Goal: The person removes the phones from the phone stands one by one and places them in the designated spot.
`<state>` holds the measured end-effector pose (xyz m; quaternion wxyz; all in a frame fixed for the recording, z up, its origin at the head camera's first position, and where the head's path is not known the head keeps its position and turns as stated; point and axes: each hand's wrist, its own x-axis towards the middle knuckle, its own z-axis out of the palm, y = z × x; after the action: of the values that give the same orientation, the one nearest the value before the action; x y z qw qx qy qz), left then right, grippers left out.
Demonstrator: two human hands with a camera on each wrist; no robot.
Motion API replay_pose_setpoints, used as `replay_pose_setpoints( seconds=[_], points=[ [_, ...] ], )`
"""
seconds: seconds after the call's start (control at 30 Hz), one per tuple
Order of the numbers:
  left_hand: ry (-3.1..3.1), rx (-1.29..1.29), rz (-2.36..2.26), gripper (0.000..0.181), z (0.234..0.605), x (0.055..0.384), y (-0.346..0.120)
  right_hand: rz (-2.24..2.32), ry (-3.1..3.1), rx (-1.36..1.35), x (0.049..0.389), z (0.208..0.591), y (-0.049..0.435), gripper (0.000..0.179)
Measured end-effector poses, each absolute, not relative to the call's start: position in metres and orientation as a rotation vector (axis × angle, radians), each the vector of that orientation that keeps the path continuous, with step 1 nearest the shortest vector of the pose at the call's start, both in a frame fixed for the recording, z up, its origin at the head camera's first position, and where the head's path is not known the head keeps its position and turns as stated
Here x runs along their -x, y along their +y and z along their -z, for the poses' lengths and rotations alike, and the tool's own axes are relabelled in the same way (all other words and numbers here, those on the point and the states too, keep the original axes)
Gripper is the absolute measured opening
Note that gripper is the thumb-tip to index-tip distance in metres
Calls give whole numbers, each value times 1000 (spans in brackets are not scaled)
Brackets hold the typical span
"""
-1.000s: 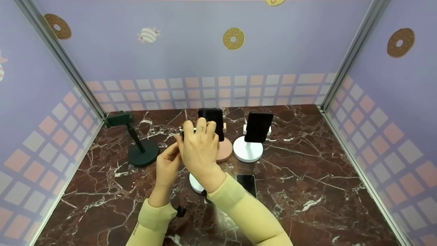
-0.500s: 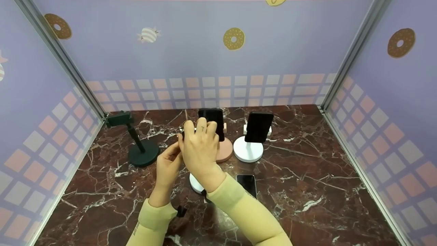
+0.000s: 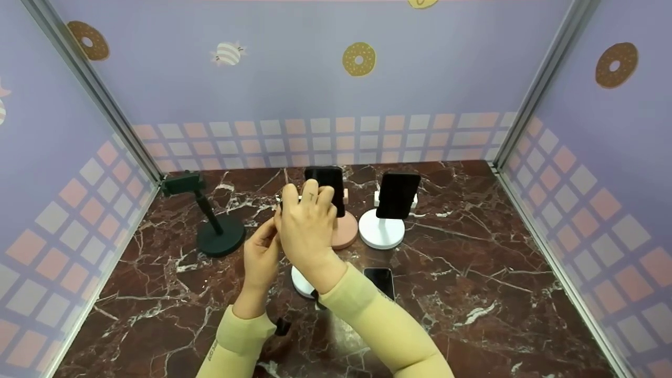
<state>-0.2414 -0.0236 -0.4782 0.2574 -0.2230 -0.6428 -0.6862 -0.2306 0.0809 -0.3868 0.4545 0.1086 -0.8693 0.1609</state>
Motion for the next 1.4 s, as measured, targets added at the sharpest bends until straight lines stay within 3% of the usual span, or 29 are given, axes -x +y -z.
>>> replay_pose_setpoints(
  seconds=[1.4],
  points=[
    [-1694,547,1962,27,471,239,-22,-569,-2247,-392,230,379,96,23]
  ],
)
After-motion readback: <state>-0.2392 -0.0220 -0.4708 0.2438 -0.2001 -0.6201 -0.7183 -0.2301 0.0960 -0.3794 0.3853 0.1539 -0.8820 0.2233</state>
